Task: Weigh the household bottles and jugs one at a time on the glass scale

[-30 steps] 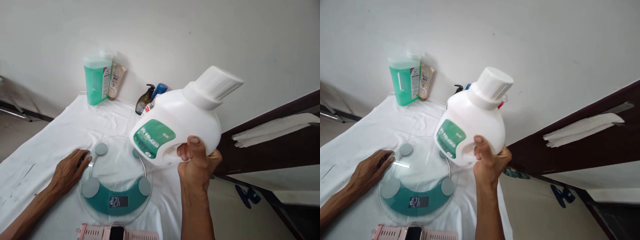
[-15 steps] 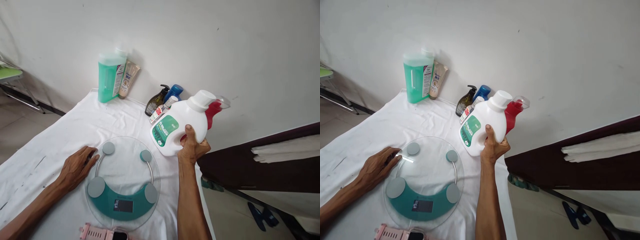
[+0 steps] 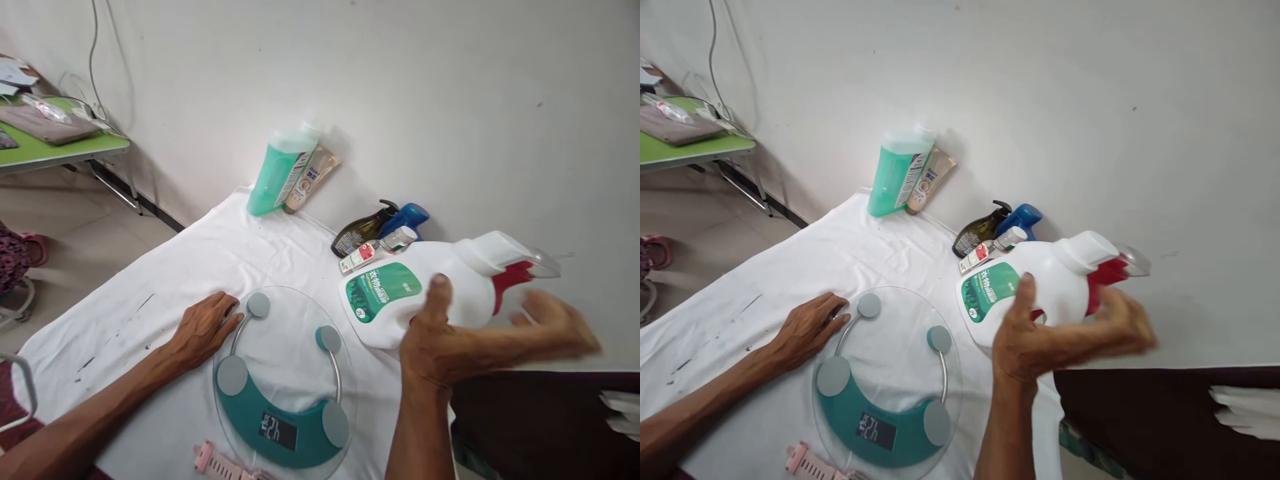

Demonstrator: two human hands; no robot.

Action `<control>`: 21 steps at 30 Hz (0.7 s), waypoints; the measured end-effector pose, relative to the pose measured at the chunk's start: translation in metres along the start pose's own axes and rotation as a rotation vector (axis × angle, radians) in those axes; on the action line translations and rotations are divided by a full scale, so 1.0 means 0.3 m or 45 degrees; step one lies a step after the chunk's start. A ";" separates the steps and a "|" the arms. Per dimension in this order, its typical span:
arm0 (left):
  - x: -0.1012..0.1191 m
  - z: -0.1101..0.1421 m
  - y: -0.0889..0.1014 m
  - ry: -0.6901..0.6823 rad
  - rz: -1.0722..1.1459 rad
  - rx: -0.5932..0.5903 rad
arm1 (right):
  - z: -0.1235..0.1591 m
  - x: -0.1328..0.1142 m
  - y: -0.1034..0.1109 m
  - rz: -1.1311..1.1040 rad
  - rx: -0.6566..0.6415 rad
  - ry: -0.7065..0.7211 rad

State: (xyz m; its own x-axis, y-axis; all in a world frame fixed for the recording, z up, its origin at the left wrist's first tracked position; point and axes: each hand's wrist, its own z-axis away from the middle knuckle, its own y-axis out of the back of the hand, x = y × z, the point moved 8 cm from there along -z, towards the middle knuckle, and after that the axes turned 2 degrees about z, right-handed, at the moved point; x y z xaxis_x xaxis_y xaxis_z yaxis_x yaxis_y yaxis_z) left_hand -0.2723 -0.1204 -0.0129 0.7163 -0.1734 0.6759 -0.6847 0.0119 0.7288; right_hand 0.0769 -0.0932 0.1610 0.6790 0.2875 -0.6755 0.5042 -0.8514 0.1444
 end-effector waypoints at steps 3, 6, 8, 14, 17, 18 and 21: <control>-0.007 0.000 -0.009 -0.008 0.011 -0.001 | 0.066 -0.127 -0.312 -0.097 -0.421 0.178; -0.016 0.000 -0.019 -0.019 0.025 -0.007 | 0.166 -0.131 -0.691 -0.209 -0.777 -0.030; -0.018 -0.001 -0.022 -0.018 0.027 -0.019 | 0.226 -0.114 -0.906 -0.121 -0.864 -0.235; -0.012 -0.004 -0.029 0.030 0.010 -0.094 | 0.294 -0.157 -1.244 0.187 -0.667 -0.596; -0.008 -0.005 -0.034 0.057 0.013 -0.140 | 0.301 -0.185 -1.311 0.276 -0.616 -0.631; -0.007 -0.006 -0.035 0.068 0.013 -0.155 | 0.303 -0.190 -1.325 0.284 -0.611 -0.633; -0.005 -0.008 -0.034 0.099 0.004 -0.189 | 0.308 -0.193 -1.344 0.269 -0.604 -0.621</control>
State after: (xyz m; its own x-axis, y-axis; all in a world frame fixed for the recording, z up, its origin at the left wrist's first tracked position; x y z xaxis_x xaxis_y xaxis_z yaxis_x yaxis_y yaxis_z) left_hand -0.2661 -0.1179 -0.0211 0.7265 -0.0964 0.6804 -0.6636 0.1590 0.7310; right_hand -0.2151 0.1930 0.0750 0.5276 -0.1861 -0.8288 0.6411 -0.5530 0.5322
